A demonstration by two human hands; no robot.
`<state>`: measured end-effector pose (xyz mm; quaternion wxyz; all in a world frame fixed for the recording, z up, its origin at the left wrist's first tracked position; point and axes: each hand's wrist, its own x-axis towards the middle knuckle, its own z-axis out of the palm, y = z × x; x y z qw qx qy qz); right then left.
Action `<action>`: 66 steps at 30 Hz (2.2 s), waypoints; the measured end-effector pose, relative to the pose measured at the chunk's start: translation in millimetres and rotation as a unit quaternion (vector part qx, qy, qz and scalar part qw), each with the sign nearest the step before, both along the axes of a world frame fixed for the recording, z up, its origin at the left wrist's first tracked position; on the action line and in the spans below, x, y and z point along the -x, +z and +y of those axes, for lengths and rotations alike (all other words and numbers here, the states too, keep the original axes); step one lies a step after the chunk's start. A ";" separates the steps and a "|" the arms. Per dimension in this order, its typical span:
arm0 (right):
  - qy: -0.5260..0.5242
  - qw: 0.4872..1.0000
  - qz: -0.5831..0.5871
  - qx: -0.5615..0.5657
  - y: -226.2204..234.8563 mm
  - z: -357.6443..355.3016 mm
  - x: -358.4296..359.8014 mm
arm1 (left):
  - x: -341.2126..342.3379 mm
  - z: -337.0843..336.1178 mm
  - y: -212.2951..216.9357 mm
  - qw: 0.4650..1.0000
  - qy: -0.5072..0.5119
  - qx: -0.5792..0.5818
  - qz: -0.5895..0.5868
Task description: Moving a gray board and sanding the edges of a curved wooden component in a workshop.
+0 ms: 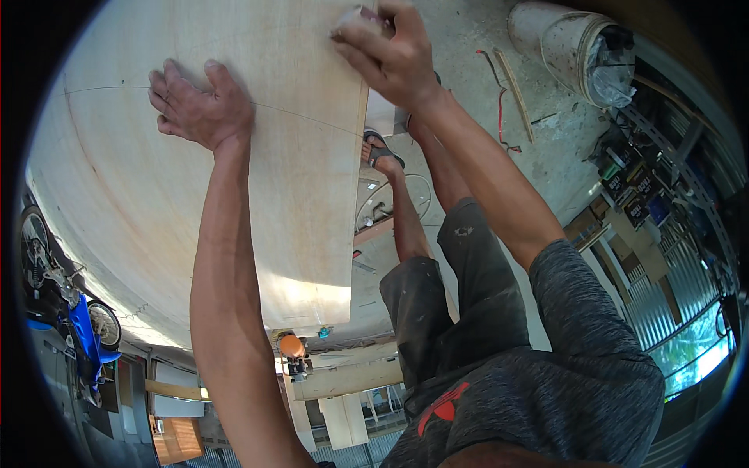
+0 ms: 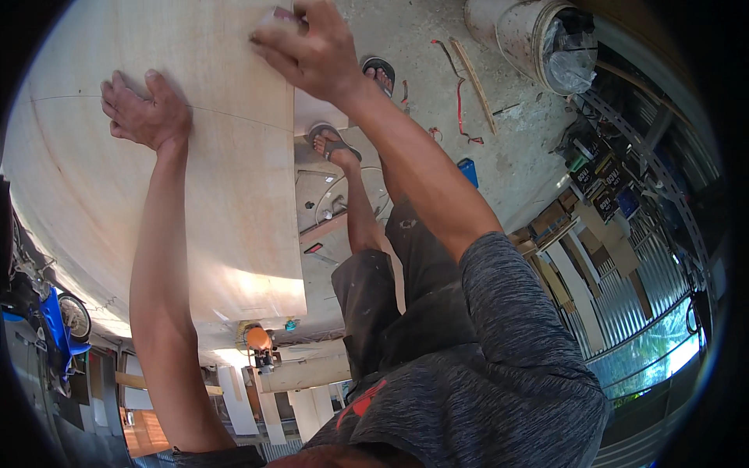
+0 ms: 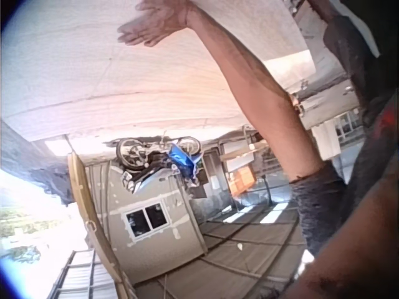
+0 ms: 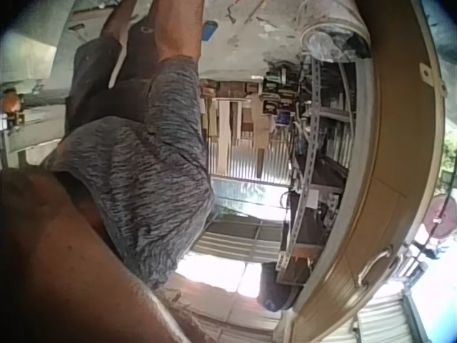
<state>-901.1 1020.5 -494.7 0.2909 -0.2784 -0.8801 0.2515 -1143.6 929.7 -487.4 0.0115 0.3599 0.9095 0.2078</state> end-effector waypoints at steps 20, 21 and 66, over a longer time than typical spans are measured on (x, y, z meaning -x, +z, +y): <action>-0.049 0.998 0.027 -0.040 -7.7 4.8 1.8 | 7.6 -2.4 -0.7 0.999 -0.021 0.012 0.031; -0.058 0.997 -0.001 -0.045 -6.3 39.5 17.7 | 6.0 -3.2 0.8 0.999 -0.019 0.019 0.031; -0.145 0.986 0.063 -0.050 13.6 75.6 40.6 | 1.3 3.8 1.4 0.999 -0.017 0.027 0.012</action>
